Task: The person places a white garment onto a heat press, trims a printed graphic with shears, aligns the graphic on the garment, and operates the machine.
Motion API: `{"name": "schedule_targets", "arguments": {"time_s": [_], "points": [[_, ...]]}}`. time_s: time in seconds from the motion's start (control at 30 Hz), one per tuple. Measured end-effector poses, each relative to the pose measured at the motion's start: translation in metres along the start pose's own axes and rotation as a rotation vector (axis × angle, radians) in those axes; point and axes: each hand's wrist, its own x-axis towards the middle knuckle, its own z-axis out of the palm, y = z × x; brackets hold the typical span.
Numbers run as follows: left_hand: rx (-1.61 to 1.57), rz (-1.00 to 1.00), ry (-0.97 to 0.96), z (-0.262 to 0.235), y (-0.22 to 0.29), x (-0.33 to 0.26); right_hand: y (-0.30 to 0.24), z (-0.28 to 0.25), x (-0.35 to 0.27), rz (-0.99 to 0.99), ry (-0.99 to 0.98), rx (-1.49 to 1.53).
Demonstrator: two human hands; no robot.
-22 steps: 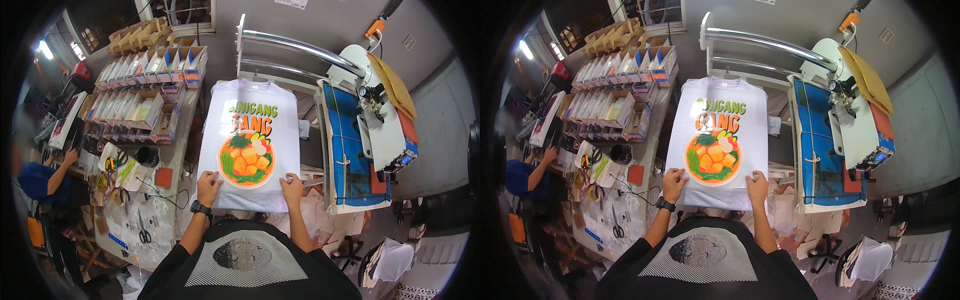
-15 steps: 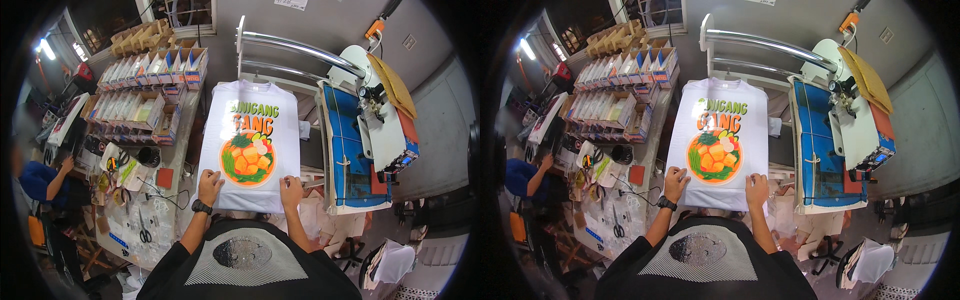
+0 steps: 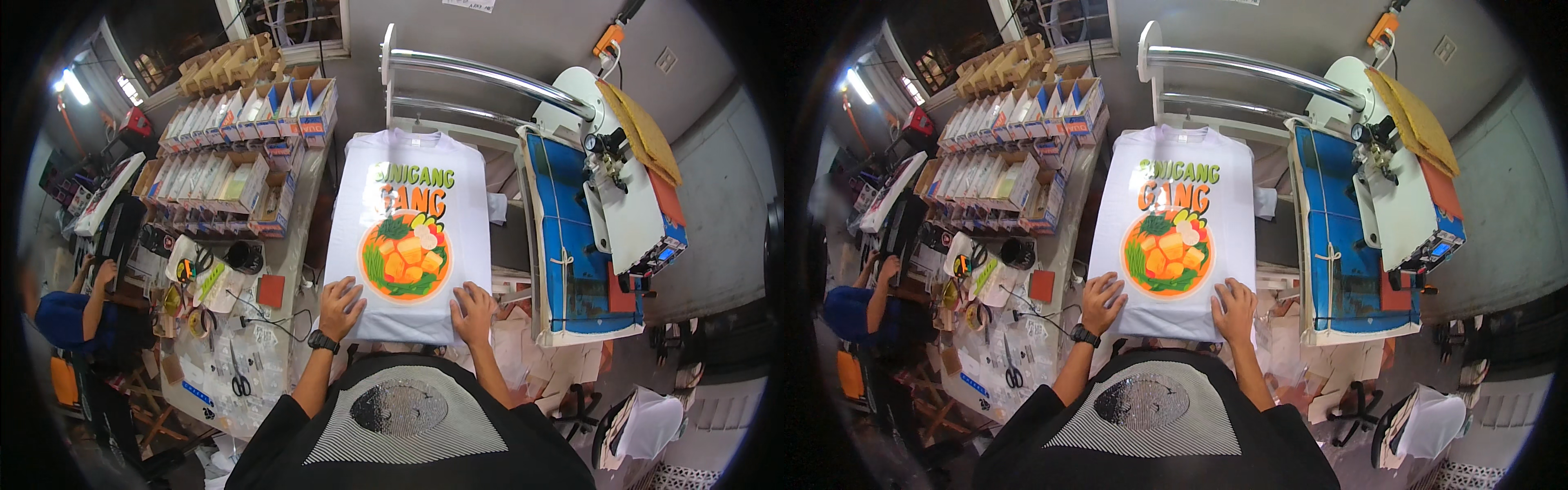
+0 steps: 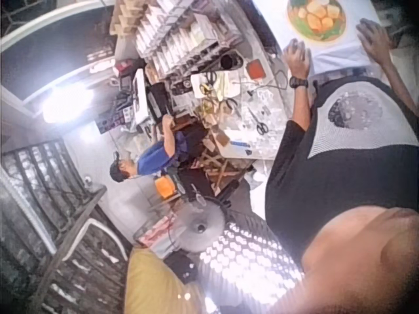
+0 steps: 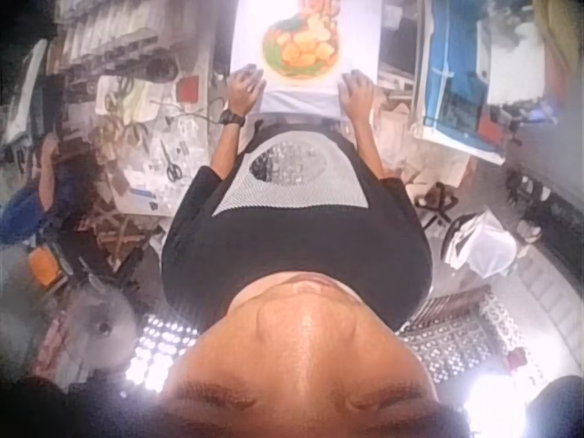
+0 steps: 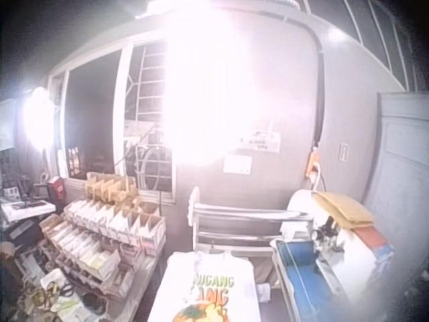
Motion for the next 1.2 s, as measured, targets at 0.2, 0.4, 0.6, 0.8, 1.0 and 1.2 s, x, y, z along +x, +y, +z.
{"name": "schedule_targets", "arguments": {"time_s": [0.2,0.4,0.6,0.8,1.0,1.2], "points": [[0.036,-0.016,-0.013,0.0016,0.0006,-0.0007,0.0021,0.0030,-0.0009,0.013,0.011,0.026],[0.059,0.001,-0.013,0.0027,0.0006,0.0004,0.0048,0.0048,-0.0033,0.028,0.010,0.048],[0.055,-0.006,-0.004,0.0030,0.0010,-0.0016,0.0040,0.0039,-0.0030,0.040,-0.007,0.052],[0.060,-0.006,0.003,0.0030,0.0026,-0.0010,0.0052,0.0049,-0.0037,0.050,-0.005,0.049],[0.069,0.002,0.012,0.0036,0.0019,-0.0014,0.0051,0.0045,-0.0041,0.050,0.003,0.054],[0.078,-0.011,0.006,0.0042,0.0030,-0.0018,0.0040,0.0040,-0.0039,0.065,0.006,0.056]]}}
